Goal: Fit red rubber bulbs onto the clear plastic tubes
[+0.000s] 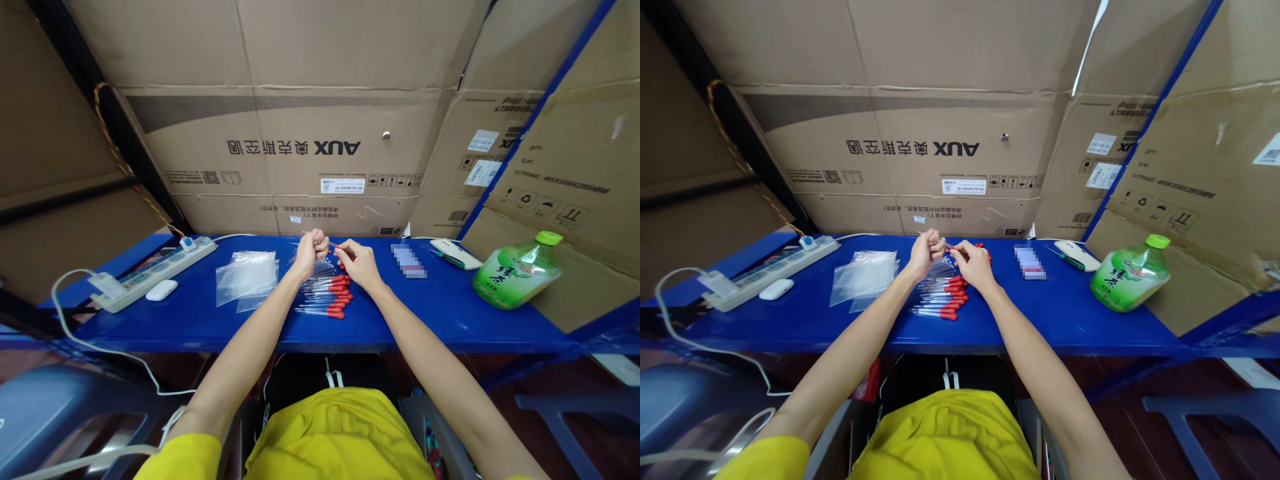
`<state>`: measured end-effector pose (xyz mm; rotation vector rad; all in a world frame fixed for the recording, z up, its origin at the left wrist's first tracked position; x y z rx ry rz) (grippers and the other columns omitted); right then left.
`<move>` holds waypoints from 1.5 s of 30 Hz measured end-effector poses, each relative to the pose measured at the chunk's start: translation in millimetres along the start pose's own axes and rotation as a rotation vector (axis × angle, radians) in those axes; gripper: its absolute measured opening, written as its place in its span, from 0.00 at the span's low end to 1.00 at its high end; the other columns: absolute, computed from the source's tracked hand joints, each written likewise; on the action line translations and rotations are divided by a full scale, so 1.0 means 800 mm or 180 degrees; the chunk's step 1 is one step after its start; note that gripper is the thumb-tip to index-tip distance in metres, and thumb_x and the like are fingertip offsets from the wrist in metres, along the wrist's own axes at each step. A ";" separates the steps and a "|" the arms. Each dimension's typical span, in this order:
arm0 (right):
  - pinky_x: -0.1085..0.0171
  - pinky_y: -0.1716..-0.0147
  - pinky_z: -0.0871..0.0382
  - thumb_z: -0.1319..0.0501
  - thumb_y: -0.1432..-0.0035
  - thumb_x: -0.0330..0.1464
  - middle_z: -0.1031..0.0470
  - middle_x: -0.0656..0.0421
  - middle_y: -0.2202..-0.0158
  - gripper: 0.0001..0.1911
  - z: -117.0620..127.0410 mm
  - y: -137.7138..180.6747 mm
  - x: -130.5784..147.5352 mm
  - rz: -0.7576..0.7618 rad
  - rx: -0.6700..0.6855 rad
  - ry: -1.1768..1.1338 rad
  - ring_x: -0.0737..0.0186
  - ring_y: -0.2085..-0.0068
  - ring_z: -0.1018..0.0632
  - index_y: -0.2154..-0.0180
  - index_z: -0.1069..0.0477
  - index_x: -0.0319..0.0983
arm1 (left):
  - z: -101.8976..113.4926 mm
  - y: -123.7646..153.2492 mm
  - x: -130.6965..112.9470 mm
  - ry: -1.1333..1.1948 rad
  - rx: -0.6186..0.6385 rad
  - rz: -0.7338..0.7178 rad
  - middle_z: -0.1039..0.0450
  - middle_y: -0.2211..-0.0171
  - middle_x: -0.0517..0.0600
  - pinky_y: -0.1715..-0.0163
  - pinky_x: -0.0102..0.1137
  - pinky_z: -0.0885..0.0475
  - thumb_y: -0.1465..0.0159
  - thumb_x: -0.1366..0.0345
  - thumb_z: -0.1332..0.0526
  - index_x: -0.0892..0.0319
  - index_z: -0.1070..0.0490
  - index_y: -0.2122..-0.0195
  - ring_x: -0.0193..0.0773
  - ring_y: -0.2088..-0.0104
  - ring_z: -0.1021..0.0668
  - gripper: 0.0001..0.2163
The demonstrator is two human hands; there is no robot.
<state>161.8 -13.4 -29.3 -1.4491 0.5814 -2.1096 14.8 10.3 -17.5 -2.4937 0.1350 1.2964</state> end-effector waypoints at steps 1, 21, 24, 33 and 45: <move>0.63 0.70 0.28 0.40 0.37 0.46 0.22 0.60 0.75 0.15 0.000 -0.001 -0.001 -0.0025 0.0000 -0.0045 0.60 0.74 0.21 0.65 0.27 0.42 | -0.001 0.000 -0.001 -0.0052 0.0072 -0.0035 0.54 0.81 0.40 0.83 0.21 0.50 0.33 0.59 0.44 0.57 0.48 0.75 0.26 0.84 0.46 0.16; 0.62 0.67 0.27 0.32 0.44 0.43 0.18 0.56 0.69 0.14 0.013 -0.009 -0.010 0.0093 -0.0439 -0.0413 0.58 0.70 0.20 0.66 0.20 0.39 | -0.001 -0.002 -0.001 -0.0730 0.0223 -0.0456 0.42 0.81 0.39 0.84 0.21 0.49 0.34 0.59 0.43 0.57 0.38 0.62 0.26 0.85 0.43 0.08; 0.62 0.67 0.27 0.32 0.43 0.42 0.18 0.56 0.69 0.12 0.014 -0.009 -0.011 0.0151 -0.0492 -0.0414 0.58 0.71 0.20 0.66 0.19 0.39 | -0.002 -0.001 -0.001 -0.0802 0.0284 -0.0566 0.41 0.81 0.39 0.84 0.21 0.48 0.33 0.59 0.43 0.57 0.38 0.62 0.26 0.85 0.42 0.08; 0.61 0.66 0.26 0.33 0.42 0.41 0.17 0.56 0.68 0.12 0.013 -0.008 -0.013 0.0263 -0.0594 -0.0287 0.58 0.70 0.19 0.66 0.19 0.39 | -0.004 -0.001 -0.002 -0.0931 0.0365 -0.0687 0.39 0.81 0.40 0.84 0.21 0.45 0.32 0.52 0.42 0.57 0.38 0.62 0.26 0.85 0.39 0.13; 0.63 0.69 0.28 0.34 0.41 0.42 0.20 0.58 0.72 0.12 0.011 -0.007 -0.008 0.0173 -0.0277 -0.0390 0.60 0.72 0.21 0.66 0.21 0.40 | 0.000 -0.002 -0.005 -0.0829 0.0422 -0.0572 0.40 0.82 0.39 0.85 0.21 0.48 0.32 0.56 0.42 0.57 0.39 0.63 0.25 0.86 0.42 0.10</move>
Point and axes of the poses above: each hand's wrist, its own y-axis away from the middle knuckle, its own z-axis out of the back of the hand, x = y × z, the point moved 3 cm from there along -y, towards the middle knuckle
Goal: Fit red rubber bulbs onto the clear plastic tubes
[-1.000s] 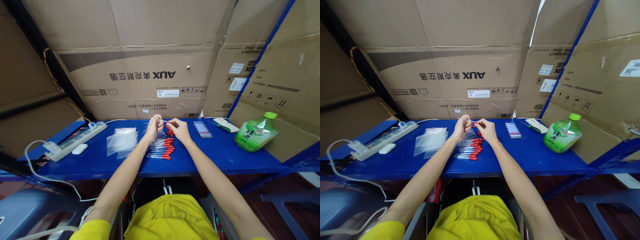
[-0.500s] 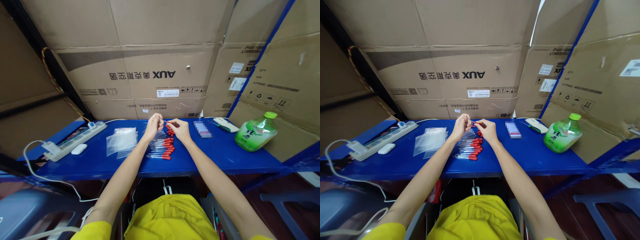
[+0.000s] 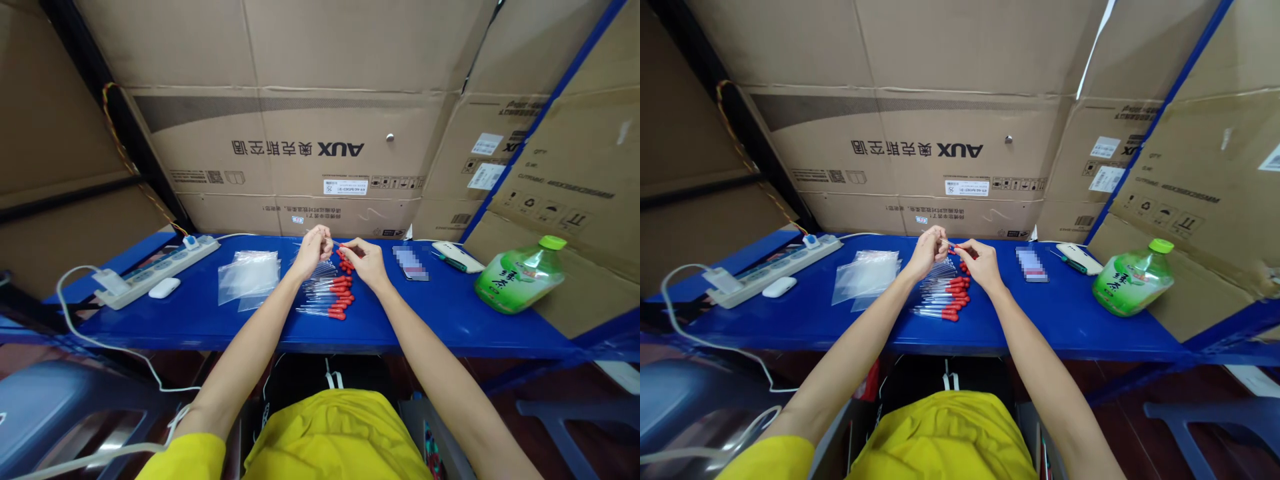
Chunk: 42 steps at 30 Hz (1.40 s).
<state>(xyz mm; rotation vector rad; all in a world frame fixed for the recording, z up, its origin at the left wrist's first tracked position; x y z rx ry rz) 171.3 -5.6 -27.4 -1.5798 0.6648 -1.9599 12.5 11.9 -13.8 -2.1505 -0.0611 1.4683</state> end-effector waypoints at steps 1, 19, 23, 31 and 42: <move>0.63 0.70 0.29 0.34 0.41 0.43 0.21 0.59 0.73 0.13 -0.001 0.000 0.000 -0.0055 0.0031 -0.0043 0.60 0.72 0.22 0.66 0.21 0.40 | 0.001 0.000 0.000 0.0022 -0.0013 0.0000 0.40 0.82 0.39 0.85 0.21 0.49 0.32 0.57 0.42 0.57 0.39 0.63 0.25 0.86 0.42 0.10; 0.64 0.72 0.28 0.29 0.49 0.46 0.23 0.60 0.74 0.18 0.004 -0.009 -0.005 -0.0557 -0.0064 -0.0717 0.63 0.74 0.23 0.64 0.23 0.39 | -0.012 0.002 0.003 0.0651 -0.0307 0.0047 0.43 0.80 0.40 0.83 0.21 0.49 0.33 0.61 0.43 0.56 0.42 0.65 0.25 0.85 0.42 0.07; 0.63 0.72 0.28 0.30 0.48 0.46 0.23 0.60 0.75 0.17 0.005 -0.008 -0.001 -0.0545 -0.0168 -0.0675 0.62 0.74 0.23 0.66 0.24 0.39 | -0.013 0.003 0.003 0.0580 -0.0294 0.0149 0.42 0.80 0.40 0.83 0.21 0.49 0.34 0.61 0.42 0.57 0.41 0.66 0.25 0.85 0.42 0.08; 0.65 0.72 0.27 0.32 0.44 0.45 0.24 0.61 0.75 0.15 0.002 -0.005 0.010 -0.0383 -0.0305 -0.0583 0.63 0.74 0.23 0.66 0.25 0.39 | -0.017 0.005 -0.001 0.0488 -0.0246 0.0120 0.40 0.79 0.41 0.83 0.21 0.47 0.33 0.58 0.42 0.56 0.41 0.65 0.26 0.84 0.40 0.10; 0.64 0.70 0.28 0.36 0.40 0.46 0.25 0.61 0.73 0.15 -0.002 -0.003 0.011 -0.0314 -0.0387 -0.0523 0.64 0.73 0.24 0.63 0.27 0.40 | -0.020 0.004 0.001 0.0575 -0.0162 0.0037 0.40 0.79 0.41 0.82 0.21 0.46 0.33 0.57 0.41 0.57 0.39 0.64 0.26 0.84 0.39 0.11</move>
Point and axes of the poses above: each hand's wrist, its own y-axis away from the middle knuckle, its own z-axis out of the back of the hand, x = y × z, the point moved 3 cm from there along -y, towards the middle knuckle
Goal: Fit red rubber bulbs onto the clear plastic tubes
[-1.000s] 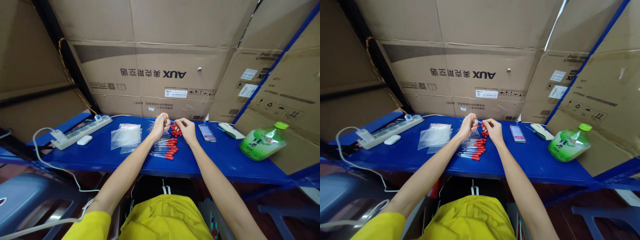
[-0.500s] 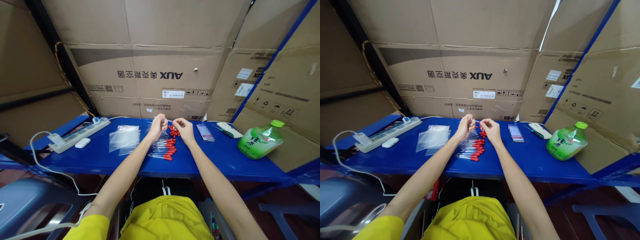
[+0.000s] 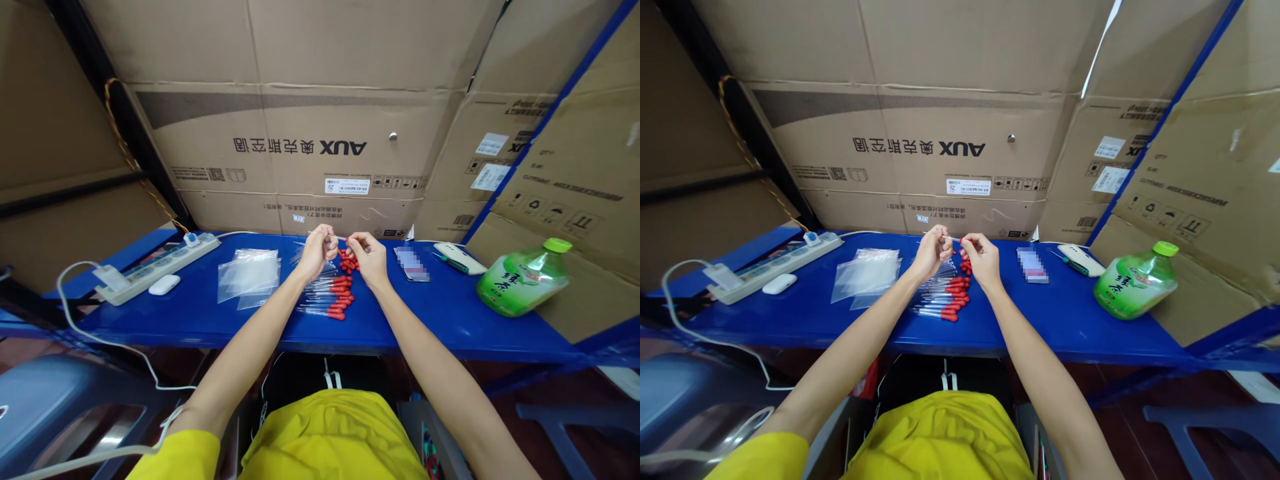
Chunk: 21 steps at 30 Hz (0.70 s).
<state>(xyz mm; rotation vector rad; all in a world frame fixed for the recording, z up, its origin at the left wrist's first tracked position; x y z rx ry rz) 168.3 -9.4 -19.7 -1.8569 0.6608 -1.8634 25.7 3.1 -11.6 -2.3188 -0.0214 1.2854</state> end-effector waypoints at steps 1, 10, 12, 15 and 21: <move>0.65 0.70 0.28 0.37 0.39 0.47 0.26 0.61 0.73 0.15 -0.001 0.001 0.000 0.0016 -0.0007 0.0022 0.64 0.73 0.24 0.63 0.28 0.41 | -0.001 0.000 0.001 0.0025 -0.0002 0.0015 0.39 0.79 0.41 0.82 0.21 0.47 0.33 0.57 0.41 0.57 0.39 0.64 0.26 0.83 0.39 0.10; 0.65 0.68 0.27 0.38 0.38 0.46 0.24 0.59 0.68 0.15 -0.003 0.005 0.007 0.0287 -0.0257 0.0392 0.64 0.71 0.24 0.63 0.28 0.41 | -0.006 0.003 0.003 0.0331 -0.0095 0.0167 0.41 0.79 0.41 0.81 0.21 0.45 0.32 0.60 0.42 0.57 0.40 0.65 0.25 0.83 0.39 0.09; 0.64 0.69 0.27 0.37 0.39 0.46 0.22 0.58 0.68 0.15 -0.001 0.005 0.009 0.0285 -0.0306 0.0406 0.63 0.70 0.23 0.64 0.25 0.40 | -0.006 0.003 0.002 0.0347 -0.0068 0.0165 0.41 0.79 0.41 0.82 0.21 0.46 0.32 0.60 0.42 0.57 0.40 0.65 0.25 0.83 0.39 0.09; 0.63 0.71 0.27 0.34 0.42 0.45 0.21 0.58 0.70 0.14 0.002 0.005 0.010 0.0192 -0.0314 0.0298 0.62 0.72 0.23 0.64 0.22 0.40 | -0.005 0.003 0.001 0.0294 -0.0015 0.0135 0.41 0.79 0.41 0.82 0.21 0.47 0.32 0.60 0.42 0.58 0.39 0.65 0.25 0.83 0.40 0.08; 0.62 0.73 0.27 0.30 0.47 0.43 0.19 0.58 0.71 0.14 0.001 0.005 0.008 0.0073 -0.0261 0.0055 0.62 0.74 0.23 0.65 0.20 0.40 | -0.004 0.002 0.000 0.0214 -0.0080 0.0191 0.43 0.80 0.41 0.82 0.21 0.47 0.32 0.61 0.43 0.58 0.38 0.65 0.25 0.84 0.42 0.08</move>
Point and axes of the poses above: each hand's wrist, its own y-axis away from the middle knuckle, its own z-axis out of the back of the hand, x = y × z, the point moved 3 cm from there along -y, towards the middle knuckle
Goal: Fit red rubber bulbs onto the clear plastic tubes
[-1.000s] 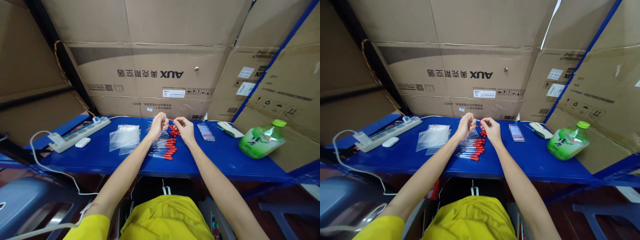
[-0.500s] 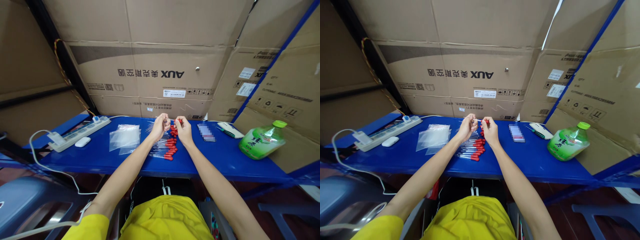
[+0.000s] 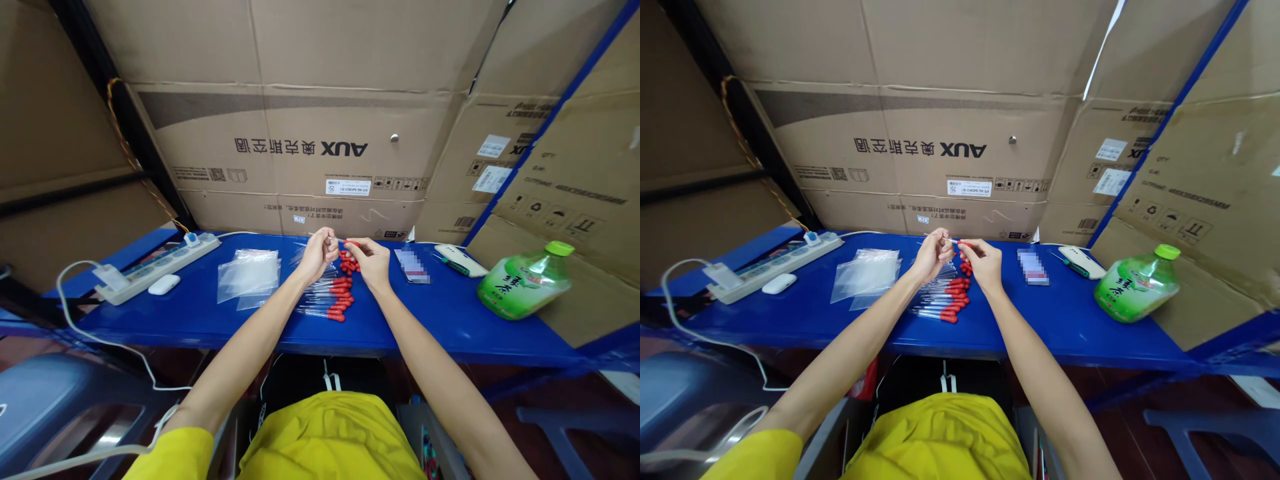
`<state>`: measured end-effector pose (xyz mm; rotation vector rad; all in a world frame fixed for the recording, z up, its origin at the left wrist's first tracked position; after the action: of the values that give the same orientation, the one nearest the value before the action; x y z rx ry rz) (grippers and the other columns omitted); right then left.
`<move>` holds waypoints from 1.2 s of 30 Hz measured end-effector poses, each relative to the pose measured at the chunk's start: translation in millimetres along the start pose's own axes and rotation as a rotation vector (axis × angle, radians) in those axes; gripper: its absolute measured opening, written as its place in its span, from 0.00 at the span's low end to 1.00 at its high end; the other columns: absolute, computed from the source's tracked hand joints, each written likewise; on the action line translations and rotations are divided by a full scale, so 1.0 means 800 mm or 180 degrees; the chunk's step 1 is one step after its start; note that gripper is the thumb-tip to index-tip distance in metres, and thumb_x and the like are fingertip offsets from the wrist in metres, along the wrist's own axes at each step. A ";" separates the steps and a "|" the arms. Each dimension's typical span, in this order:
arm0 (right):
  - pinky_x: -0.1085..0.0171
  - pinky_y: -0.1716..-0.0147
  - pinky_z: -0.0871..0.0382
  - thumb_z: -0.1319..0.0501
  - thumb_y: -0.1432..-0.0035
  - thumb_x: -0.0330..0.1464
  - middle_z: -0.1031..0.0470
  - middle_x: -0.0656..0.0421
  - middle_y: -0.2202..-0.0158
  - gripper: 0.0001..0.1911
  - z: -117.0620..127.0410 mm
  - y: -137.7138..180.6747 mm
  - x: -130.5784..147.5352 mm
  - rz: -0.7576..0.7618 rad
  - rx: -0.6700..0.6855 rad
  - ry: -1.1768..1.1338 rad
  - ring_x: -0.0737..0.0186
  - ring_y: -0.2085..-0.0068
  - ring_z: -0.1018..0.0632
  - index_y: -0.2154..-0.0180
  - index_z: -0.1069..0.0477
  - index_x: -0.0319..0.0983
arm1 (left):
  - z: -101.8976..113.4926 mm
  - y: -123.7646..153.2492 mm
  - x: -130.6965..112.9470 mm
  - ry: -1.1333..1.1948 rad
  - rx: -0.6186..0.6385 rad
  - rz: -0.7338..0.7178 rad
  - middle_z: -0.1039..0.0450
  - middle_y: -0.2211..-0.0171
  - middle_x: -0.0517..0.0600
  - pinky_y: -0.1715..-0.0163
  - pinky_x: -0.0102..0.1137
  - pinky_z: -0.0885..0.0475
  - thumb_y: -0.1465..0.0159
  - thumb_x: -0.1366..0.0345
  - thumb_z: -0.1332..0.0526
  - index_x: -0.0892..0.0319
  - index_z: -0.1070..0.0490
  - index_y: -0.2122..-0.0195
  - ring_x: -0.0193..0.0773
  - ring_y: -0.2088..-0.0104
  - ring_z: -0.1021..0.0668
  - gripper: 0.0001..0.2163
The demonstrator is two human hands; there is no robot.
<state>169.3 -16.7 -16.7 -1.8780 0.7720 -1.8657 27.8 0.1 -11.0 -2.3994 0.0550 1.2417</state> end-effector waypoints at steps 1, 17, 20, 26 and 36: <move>0.62 0.73 0.27 0.30 0.47 0.43 0.19 0.58 0.71 0.14 0.000 0.000 -0.001 -0.0012 0.0002 -0.0021 0.62 0.74 0.23 0.65 0.20 0.40 | 0.000 0.000 0.000 0.0002 -0.0015 0.0019 0.43 0.79 0.41 0.82 0.21 0.47 0.32 0.61 0.43 0.58 0.38 0.66 0.25 0.84 0.42 0.08; 0.62 0.70 0.24 0.30 0.47 0.44 0.19 0.58 0.68 0.16 -0.002 -0.006 -0.006 -0.0152 0.0211 -0.0239 0.60 0.70 0.19 0.61 0.23 0.40 | 0.001 0.002 -0.007 0.0265 0.0154 0.0276 0.47 0.77 0.44 0.80 0.23 0.43 0.34 0.62 0.43 0.60 0.38 0.72 0.27 0.81 0.41 0.11; 0.61 0.69 0.24 0.30 0.47 0.44 0.19 0.57 0.67 0.17 -0.002 -0.007 -0.007 -0.0189 0.0329 -0.0285 0.59 0.69 0.18 0.60 0.23 0.40 | 0.003 0.003 -0.010 0.0384 0.0060 0.0327 0.48 0.77 0.45 0.80 0.23 0.42 0.33 0.61 0.45 0.60 0.38 0.73 0.27 0.81 0.41 0.13; 0.63 0.71 0.25 0.30 0.46 0.43 0.20 0.58 0.73 0.15 -0.002 -0.006 -0.007 -0.0178 0.0396 -0.0266 0.60 0.72 0.19 0.63 0.22 0.38 | 0.008 -0.002 -0.006 0.0398 0.0009 0.0309 0.50 0.80 0.43 0.82 0.21 0.46 0.31 0.59 0.46 0.60 0.39 0.73 0.26 0.83 0.44 0.15; 0.63 0.70 0.21 0.28 0.48 0.43 0.18 0.57 0.69 0.15 -0.003 -0.004 -0.015 -0.0295 0.0410 -0.0548 0.58 0.68 0.16 0.65 0.20 0.39 | 0.010 -0.002 -0.006 0.0176 0.0127 0.0326 0.49 0.80 0.42 0.82 0.20 0.47 0.32 0.65 0.44 0.61 0.38 0.73 0.25 0.83 0.44 0.12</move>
<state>167.8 -6.8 -24.2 -1.9895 0.5046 -1.7336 19.5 3.8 -10.9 -2.4229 0.2198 1.2071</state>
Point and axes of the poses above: each hand's wrist, its own y-axis away from the middle knuckle, its own z-axis out of the back of the hand, x = y × z, the point moved 3 cm from there along -y, towards the middle knuckle
